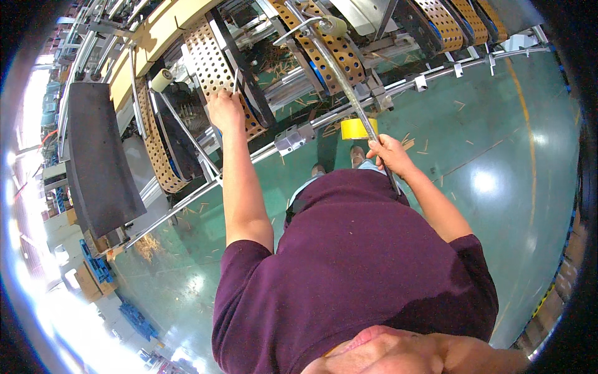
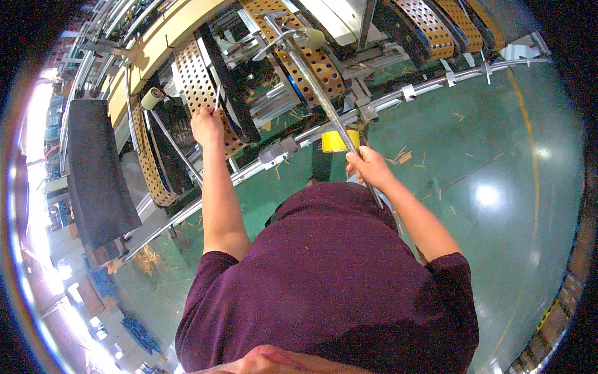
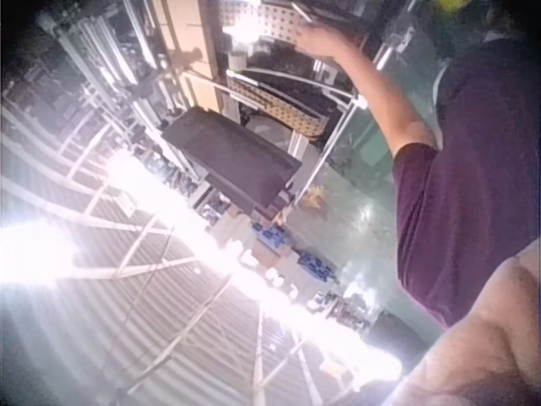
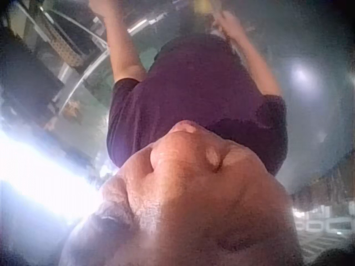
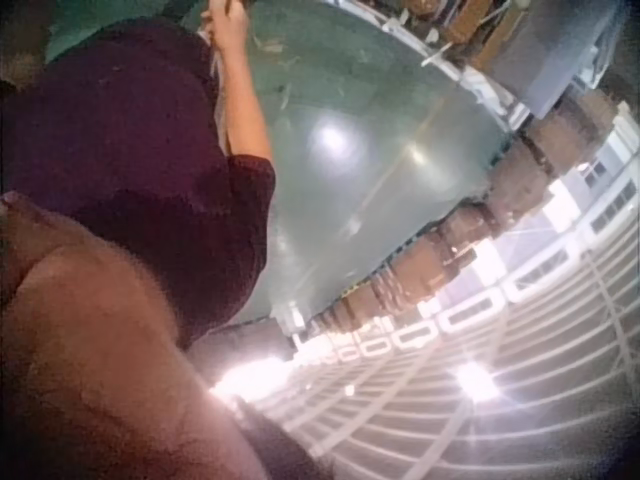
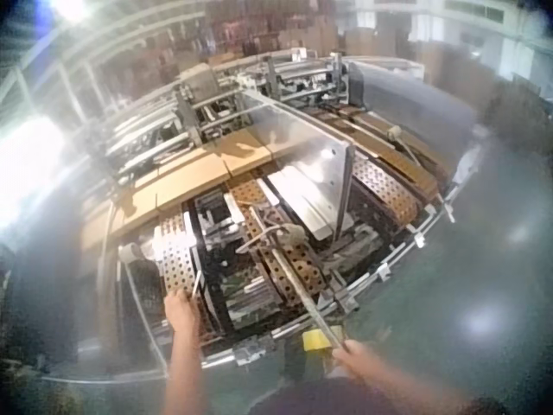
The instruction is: The person wraps yellow tape around a metal rod held in a vise, repeatedly pulling and smoothing the tape along the rod's length. The person adjusts the rod's position and continues wrapping until the tape is fully applied.
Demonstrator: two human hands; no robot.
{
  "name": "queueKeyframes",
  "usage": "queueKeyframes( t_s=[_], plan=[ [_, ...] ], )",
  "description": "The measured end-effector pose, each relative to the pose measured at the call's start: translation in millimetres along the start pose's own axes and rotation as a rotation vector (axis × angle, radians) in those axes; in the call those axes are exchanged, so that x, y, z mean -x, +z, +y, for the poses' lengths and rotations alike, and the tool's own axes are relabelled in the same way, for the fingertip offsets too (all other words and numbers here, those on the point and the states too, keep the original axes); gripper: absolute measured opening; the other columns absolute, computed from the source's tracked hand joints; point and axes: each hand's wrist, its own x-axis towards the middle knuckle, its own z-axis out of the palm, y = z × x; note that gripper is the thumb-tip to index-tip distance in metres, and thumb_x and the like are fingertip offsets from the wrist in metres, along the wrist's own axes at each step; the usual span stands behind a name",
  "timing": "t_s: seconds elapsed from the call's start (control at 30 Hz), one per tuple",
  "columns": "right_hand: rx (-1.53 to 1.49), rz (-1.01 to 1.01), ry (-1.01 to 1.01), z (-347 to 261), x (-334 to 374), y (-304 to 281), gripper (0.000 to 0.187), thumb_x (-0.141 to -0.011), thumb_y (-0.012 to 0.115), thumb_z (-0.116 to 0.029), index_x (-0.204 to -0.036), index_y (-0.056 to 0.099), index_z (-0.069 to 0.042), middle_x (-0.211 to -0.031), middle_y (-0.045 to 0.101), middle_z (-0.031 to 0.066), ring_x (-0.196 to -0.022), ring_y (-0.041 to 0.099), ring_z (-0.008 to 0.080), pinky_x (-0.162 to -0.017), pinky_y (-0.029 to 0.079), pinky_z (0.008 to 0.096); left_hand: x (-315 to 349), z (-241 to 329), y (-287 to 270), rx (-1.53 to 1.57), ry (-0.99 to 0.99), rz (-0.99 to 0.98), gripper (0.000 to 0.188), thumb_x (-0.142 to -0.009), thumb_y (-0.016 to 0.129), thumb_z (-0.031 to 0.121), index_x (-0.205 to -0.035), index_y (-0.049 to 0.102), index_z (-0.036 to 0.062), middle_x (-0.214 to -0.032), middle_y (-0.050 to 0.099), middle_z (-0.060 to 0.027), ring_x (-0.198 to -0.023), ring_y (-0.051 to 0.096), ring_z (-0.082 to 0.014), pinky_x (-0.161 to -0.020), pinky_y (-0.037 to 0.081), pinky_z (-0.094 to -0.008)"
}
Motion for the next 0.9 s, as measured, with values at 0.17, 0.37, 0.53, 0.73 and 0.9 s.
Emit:
queueKeyframes(
  t_s=[0.17,0.37,0.53,0.73,0.9],
  plan=[
    [-0.288,-0.051,0.067,3.1,0.6,-2.9,0.029,-0.088,0.051,-0.031,-0.089,0.05,-0.002,-0.076,0.06,0.0076,-0.053,0.052,0.0082,-0.046,0.047,0.0242,-17.9,8.0,2.9,-0.16,-0.008,-0.116,0.021,-0.08,0.049,0.018,-0.076,0.06,0.0001,-0.08,0.062,-0.0188,-0.076,0.062,-0.0355,-0.069,0.05,-0.043],
    [-0.56,-0.011,0.074,4.9,3.3,-1.2,0.031,-0.089,0.052,-0.033,-0.091,0.048,-0.003,-0.077,0.058,0.0078,-0.053,0.052,0.0098,-0.049,0.049,0.0252,16.3,34.7,-34.6,1.108,-0.206,-0.601,0.01,-0.083,0.055,0.013,-0.083,0.059,0.0045,-0.069,0.058,-0.0004,-0.059,0.052,-0.0081,-0.054,0.041,-0.0226],
    [-0.578,0.064,0.058,0.6,4.3,3.4,0.025,-0.088,0.054,-0.023,-0.096,0.047,-0.001,-0.074,0.053,0.0045,-0.055,0.05,0.0106,-0.05,0.043,0.0243,96.4,106.6,-52.9,1.23,0.077,-1.039,0.007,-0.083,0.057,0.012,-0.08,0.055,0.006,-0.069,0.054,0.0011,-0.061,0.051,-0.0072,-0.055,0.042,-0.0215],
    [-0.477,0.189,-0.093,2.4,11.4,7.4,0.029,-0.082,0.057,-0.012,-0.104,0.046,0.002,-0.079,0.053,0.0037,-0.065,0.051,0.0102,-0.057,0.042,0.024,147.4,160.6,-39.3,1.194,0.175,-1.237,0.011,-0.083,0.058,0.013,-0.08,0.055,0.0034,-0.067,0.053,0.0018,-0.059,0.049,-0.0066,-0.053,0.041,-0.0218],
    [-0.537,0.138,-0.223,11.0,22.9,7.4,0.047,-0.079,0.059,-0.018,-0.117,0.044,0.004,-0.098,0.054,0.0074,-0.091,0.052,0.0131,-0.08,0.043,0.0271,167.1,170.0,-32.0,1.12,0.316,-1.187,0.014,-0.081,0.06,0.016,-0.078,0.057,0.0019,-0.063,0.055,-0.0036,-0.056,0.052,-0.0105,-0.053,0.043,-0.0263]
  ],
)
